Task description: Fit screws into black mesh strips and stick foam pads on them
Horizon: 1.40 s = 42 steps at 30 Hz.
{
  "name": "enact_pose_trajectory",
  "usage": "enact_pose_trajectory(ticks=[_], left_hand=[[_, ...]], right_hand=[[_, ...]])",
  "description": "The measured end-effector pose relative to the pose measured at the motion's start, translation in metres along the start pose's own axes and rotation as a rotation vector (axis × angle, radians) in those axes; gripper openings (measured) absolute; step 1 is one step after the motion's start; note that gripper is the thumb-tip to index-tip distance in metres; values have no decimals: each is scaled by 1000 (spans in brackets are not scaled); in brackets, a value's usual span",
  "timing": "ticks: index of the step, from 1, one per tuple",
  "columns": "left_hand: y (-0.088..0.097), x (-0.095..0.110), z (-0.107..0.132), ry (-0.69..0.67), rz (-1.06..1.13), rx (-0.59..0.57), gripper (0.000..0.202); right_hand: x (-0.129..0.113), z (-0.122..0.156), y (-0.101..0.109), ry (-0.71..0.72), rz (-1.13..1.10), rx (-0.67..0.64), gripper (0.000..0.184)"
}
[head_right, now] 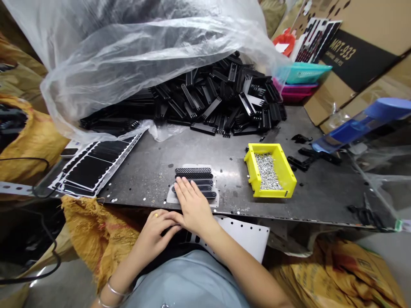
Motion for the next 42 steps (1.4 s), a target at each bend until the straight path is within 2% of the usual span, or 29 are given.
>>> enact_pose_trajectory(ticks=[3,6,8,10,12,14,16,18,19,21,23,26,28,30,31,33,36,39,42], left_hand=[[0,-8,0,63,82,-13,9],[8,-13,-3,112,170,-43,12],[18,-17,-5,135,222,-46,16],[29,-20,-6,144,256,-51,19],[36,-18,-10,126,213,-64,14],[38,-8,-16,78,124,-88,6],[35,6,-23,18,98,-121,10],[32,19,-30,-8,162,-133,7],[31,22,-34,-2,206,-125,13],[30,21,-38,36,275,-95,18],[29,15,-40,77,301,-49,20],[29,3,-37,103,179,92,19],[28,3,-35,51,24,164,14],[26,5,-36,-8,-83,184,8],[26,3,-39,-14,-101,191,6],[34,-9,-48,59,-97,243,6],[45,-45,-67,289,-60,297,7],[33,-80,-86,440,61,171,11],[18,-95,-95,479,202,91,15]], right_hand=[[1,-5,4,-2,-171,-49,73],[1,11,34,2,-444,-77,56],[4,29,57,-30,-529,-63,48],[5,45,75,-56,-514,-29,31],[1,56,85,-41,-504,1,19],[-4,58,86,-14,-540,17,21],[-9,53,84,36,-564,32,21],[-11,47,85,73,-476,98,20],[-11,46,85,85,-396,138,20],[-12,47,85,97,-255,200,24],[-15,54,85,114,-253,213,27],[-14,65,86,89,-612,143,21],[0,66,88,-53,-989,116,16],[20,57,90,-219,-1178,167,18],[30,49,93,-271,-1131,205,20],[45,26,97,-280,-804,259,24],[47,-15,88,-125,-299,226,37],[41,-39,66,64,-135,140,30],[43,-46,56,109,-144,99,21]])
Point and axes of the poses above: each hand's wrist, its own z-axis away from the middle knuckle, its own y-axis out of the back of the hand, x = y × z, the point moved 8 cm from there along -z, towards the middle knuckle, and after that the axes turned 12 degrees about -z, right-handed, at the moved point
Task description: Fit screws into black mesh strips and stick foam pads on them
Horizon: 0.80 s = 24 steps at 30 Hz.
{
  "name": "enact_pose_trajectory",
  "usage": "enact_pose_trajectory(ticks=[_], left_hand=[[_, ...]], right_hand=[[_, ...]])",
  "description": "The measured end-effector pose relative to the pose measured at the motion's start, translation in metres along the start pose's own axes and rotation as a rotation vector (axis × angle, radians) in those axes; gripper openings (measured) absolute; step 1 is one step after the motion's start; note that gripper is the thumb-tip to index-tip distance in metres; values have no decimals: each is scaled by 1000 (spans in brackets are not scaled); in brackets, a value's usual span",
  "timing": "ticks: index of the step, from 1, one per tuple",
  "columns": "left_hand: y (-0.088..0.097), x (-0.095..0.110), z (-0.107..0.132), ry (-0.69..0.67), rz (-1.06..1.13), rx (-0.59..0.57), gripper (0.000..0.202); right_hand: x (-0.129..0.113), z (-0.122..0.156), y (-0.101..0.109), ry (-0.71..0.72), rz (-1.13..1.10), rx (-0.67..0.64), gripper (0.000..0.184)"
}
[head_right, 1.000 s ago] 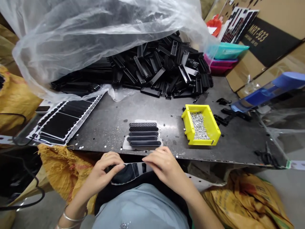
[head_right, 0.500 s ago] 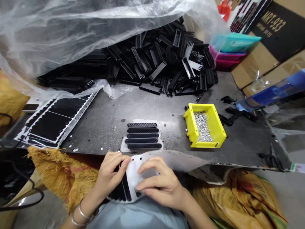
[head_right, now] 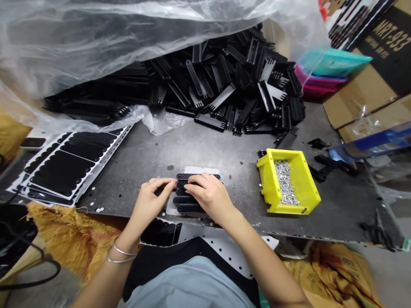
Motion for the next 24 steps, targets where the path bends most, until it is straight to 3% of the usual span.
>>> enact_pose_trajectory(ticks=[6,13,16,20,24], left_hand=[[-8,-3,-2,26,76,-20,16],[-8,1,-4,35,44,-41,14],[-7,4,-3,-1,-29,-27,17],[-5,6,-4,-52,-69,-12,20],[-4,7,-8,-88,-77,-4,20]], right_hand=[[4,0,0,-41,-60,-13,23],[-3,-2,2,-6,38,-34,21],[7,11,21,-97,23,-30,24],[35,36,51,-296,-203,77,16],[47,44,59,-283,-289,174,13]])
Point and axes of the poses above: each hand's wrist, its own z-axis away from the middle knuckle, its own y-axis out of the back of the hand, x = y × z, the point moved 8 cm from there along -z, towards the middle knuckle, and after that the axes turned 12 degrees about -z, right-handed, at the moved point
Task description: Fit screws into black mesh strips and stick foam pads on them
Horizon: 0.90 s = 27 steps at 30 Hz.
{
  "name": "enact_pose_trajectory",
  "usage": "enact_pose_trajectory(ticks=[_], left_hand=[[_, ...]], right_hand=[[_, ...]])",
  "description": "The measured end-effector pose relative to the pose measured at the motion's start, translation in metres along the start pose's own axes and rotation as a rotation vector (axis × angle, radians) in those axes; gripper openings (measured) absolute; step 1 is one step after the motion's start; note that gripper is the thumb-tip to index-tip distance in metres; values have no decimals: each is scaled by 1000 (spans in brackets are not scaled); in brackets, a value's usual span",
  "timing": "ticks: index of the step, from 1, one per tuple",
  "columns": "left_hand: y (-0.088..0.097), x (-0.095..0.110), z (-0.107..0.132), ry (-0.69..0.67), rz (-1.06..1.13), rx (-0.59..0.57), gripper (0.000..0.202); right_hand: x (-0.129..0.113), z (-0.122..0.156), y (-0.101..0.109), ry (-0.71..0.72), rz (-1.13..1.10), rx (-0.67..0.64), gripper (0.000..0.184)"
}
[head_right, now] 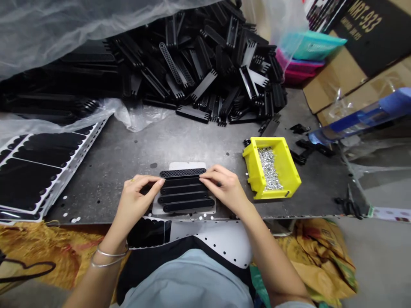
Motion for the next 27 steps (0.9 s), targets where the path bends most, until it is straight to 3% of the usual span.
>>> enact_pose_trajectory(ticks=[6,18,27], left_hand=[[-1,3,1,-4,11,10,20],[-3,1,0,44,-37,33,25],[-5,1,-5,49,-49,26,25]], right_hand=[[6,-5,-3,-37,-31,-26,13],[3,-11,-1,23,-15,-98,14],[9,-6,0,-9,-11,-75,12]])
Point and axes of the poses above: each hand's wrist, its own z-axis away from the middle knuckle, its own y-axis out of the back of the hand, x = y × z, the point moved 8 cm from there along -z, towards the middle knuckle, and after that the axes turned 12 degrees about -z, right-handed, at the moved point
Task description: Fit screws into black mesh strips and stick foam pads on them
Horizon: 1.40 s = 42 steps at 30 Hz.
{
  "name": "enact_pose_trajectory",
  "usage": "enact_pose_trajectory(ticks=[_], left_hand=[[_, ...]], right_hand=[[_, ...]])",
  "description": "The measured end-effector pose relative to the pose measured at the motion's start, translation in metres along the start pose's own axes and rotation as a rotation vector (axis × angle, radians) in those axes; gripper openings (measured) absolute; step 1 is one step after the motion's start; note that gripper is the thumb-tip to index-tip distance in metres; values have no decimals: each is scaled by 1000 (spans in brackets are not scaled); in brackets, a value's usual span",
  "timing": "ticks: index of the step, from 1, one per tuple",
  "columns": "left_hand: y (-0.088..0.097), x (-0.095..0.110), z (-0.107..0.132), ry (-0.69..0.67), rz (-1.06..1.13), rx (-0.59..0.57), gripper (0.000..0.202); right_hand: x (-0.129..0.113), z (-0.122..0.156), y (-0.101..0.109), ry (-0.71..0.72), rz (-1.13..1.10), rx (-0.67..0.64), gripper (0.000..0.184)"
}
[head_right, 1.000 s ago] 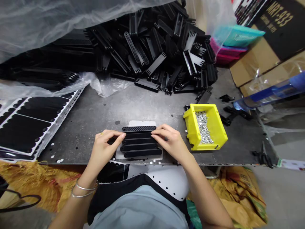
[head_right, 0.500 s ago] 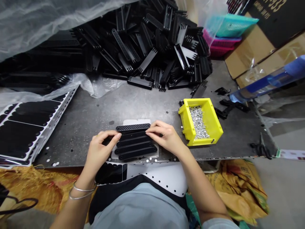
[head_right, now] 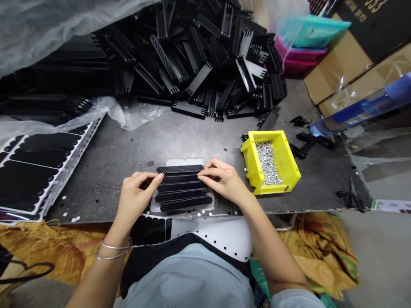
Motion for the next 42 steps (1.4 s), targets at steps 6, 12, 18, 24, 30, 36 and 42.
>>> enact_pose_trajectory(ticks=[6,12,18,24,30,36,42], left_hand=[[10,2,-1,-52,-50,-23,27],[31,-3,63,-202,-157,-209,25],[9,41,100,-369,1,-367,22],[13,13,99,-231,106,-305,29],[36,7,97,-247,-262,-87,23],[-16,67,26,-492,-252,-153,134],[-40,70,21,-520,-237,-254,117]], right_hand=[[-7,15,10,112,134,139,22],[-42,90,41,5,251,476,36],[-71,97,-65,108,33,66,36],[-74,102,-88,188,-130,-50,18],[-43,112,-20,-184,-717,58,32],[-41,57,-1,-207,-481,153,9],[-43,13,-2,-59,36,151,41]])
Point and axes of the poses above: each hand's wrist, its own z-axis away from the middle knuckle, its own y-axis out of the back of the hand, x = y × z, the point moved 8 cm from there along -z, towards the middle knuckle, and after that the axes turned 12 degrees about -z, right-handed, at the moved point
